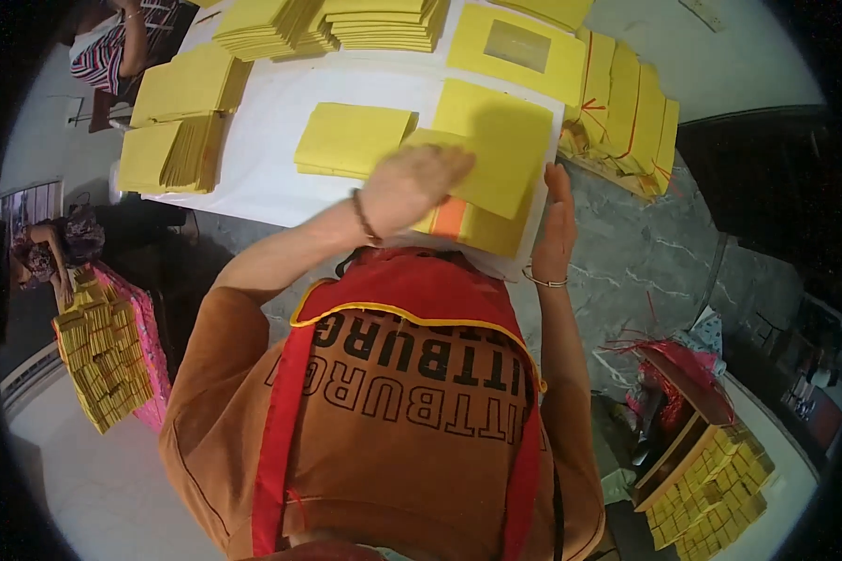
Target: Folding and stacking yellow ceremonial papers with silver foil patches.
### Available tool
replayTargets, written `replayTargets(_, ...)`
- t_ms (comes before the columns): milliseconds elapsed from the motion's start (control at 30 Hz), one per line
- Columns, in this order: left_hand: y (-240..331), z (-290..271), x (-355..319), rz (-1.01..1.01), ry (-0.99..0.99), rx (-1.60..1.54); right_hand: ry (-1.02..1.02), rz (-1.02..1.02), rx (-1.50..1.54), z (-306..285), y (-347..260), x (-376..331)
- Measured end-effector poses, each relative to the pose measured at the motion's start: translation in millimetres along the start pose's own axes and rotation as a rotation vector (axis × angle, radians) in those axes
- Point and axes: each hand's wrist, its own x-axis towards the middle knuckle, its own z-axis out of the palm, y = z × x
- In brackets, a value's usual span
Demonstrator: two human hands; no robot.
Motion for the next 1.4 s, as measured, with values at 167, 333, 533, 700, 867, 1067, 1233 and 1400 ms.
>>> replayTargets(167,-76,-30,-55,-0.067,0.314,0.159,0.030,-0.142,-0.110,7,1,-5)
replayTargets(333,-116,35,-118,-0.131,-0.021,0.219,-0.066,-0.203,-0.478,14,7,-7)
replayTargets(533,-108,46,-126,-0.200,-0.125,0.169,-0.094,-0.317,-0.729,12,13,-6)
replayTargets(700,-105,47,-128,-0.231,-0.188,0.225,-0.191,-0.406,-0.909,13,9,-2)
replayTargets(867,-97,24,-112,-0.198,-0.289,0.298,-0.187,-0.381,-0.711,12,27,-1)
replayTargets(1067,-42,12,-56,0.071,-0.033,-0.051,-0.189,-0.398,-0.651,12,30,1)
replayTargets(1233,-5,30,-43,0.188,-0.113,-0.219,-0.192,-0.372,-0.588,10,30,1)
replayTargets(1400,-17,34,-34,0.149,-0.134,-0.454,-0.224,-0.105,-0.090,1,39,2)
